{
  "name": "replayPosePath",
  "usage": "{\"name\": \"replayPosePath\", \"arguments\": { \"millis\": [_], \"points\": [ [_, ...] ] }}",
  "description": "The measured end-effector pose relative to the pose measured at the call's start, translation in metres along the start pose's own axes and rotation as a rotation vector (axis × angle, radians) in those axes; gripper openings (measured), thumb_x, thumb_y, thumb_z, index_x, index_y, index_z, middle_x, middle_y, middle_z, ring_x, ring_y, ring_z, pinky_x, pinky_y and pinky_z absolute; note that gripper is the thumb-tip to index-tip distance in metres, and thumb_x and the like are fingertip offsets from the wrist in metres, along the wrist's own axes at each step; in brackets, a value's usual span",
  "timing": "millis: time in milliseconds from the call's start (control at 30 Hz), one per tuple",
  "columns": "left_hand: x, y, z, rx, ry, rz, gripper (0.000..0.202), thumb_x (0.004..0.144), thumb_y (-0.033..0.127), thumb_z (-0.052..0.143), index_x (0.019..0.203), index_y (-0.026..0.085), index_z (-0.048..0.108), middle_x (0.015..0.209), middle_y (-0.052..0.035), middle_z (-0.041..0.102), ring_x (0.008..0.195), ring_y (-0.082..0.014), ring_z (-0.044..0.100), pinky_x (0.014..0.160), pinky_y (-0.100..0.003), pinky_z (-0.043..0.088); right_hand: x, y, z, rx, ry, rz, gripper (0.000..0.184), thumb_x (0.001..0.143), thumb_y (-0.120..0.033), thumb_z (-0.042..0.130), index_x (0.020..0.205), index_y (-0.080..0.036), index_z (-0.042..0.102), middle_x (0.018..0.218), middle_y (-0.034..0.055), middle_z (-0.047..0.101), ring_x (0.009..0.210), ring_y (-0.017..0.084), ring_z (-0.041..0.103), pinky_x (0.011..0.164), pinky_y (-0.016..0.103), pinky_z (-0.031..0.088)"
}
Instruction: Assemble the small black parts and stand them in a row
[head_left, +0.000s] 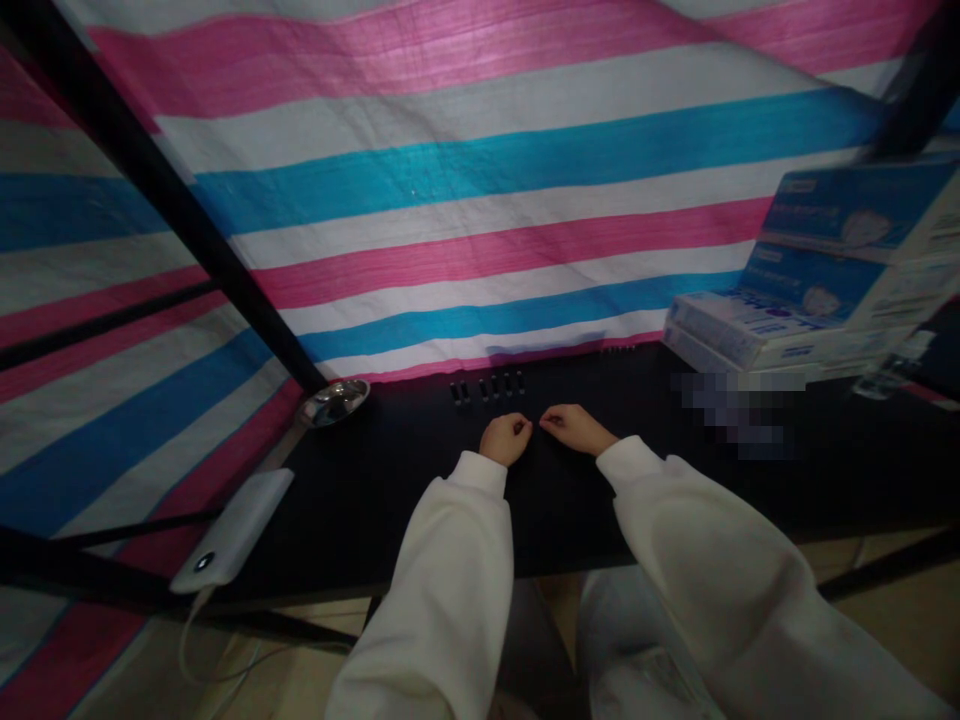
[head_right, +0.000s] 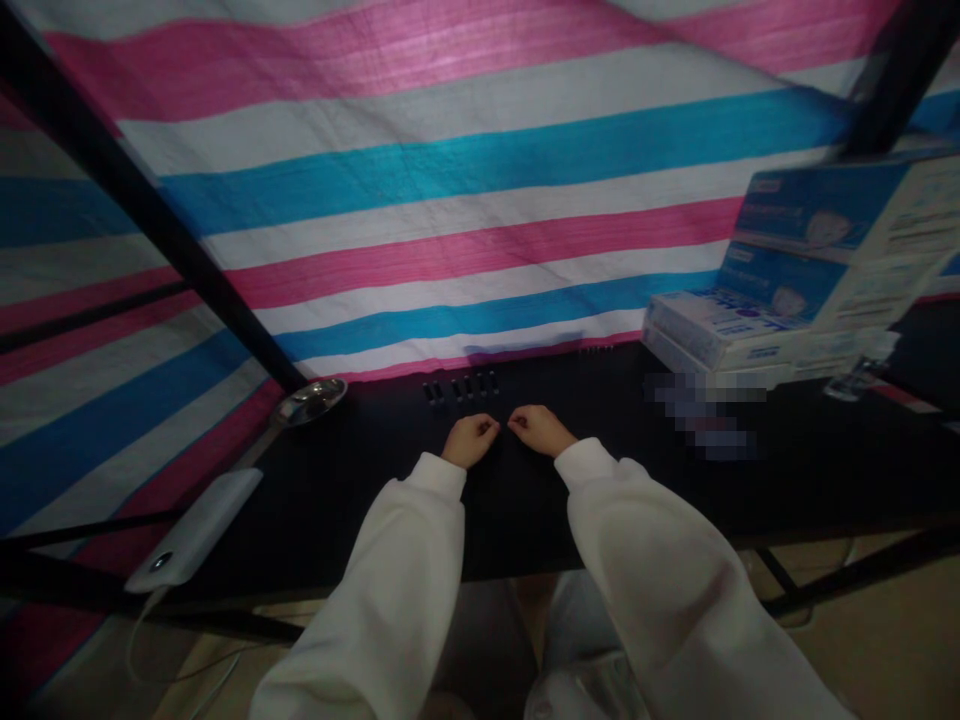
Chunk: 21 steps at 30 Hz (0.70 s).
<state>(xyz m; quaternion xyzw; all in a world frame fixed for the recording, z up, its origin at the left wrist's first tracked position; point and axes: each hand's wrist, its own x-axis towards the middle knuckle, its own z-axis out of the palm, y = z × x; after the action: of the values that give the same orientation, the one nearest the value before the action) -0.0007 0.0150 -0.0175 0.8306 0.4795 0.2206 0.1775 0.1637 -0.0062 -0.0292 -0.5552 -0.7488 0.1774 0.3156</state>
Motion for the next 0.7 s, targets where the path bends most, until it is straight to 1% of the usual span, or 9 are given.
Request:
{"name": "replayPosePath", "arguments": {
  "millis": [467,700],
  "points": [
    [0.0006,-0.0033,0.0014,0.016,0.011,0.025,0.027,0.076,0.035,0.042,0.074,0.017,0.062,0.068,-0.0027,0.061,0.062,-0.0121,0.053,0.057,-0.022,0.036,-0.0007,-0.0015,-0.0006,0.003,0.006,-0.009,0.018,0.075,-0.024,0.05,0.08,-0.015,0.064,0.072,0.0046,0.064,0.064,0.012,0.056,0.06,0.022,0.04],
    [0.0003,-0.0018,0.0008,0.022,0.016,0.016,0.028,0.076,0.035,0.043,0.075,0.017,0.063,0.069,-0.0034,0.062,0.063,-0.0127,0.054,0.058,-0.023,0.037,-0.0001,-0.0001,0.0005,0.011,-0.015,0.006,0.019,0.075,-0.025,0.049,0.081,-0.015,0.064,0.074,0.0051,0.064,0.065,0.012,0.056,0.061,0.022,0.041]
  ]
}}
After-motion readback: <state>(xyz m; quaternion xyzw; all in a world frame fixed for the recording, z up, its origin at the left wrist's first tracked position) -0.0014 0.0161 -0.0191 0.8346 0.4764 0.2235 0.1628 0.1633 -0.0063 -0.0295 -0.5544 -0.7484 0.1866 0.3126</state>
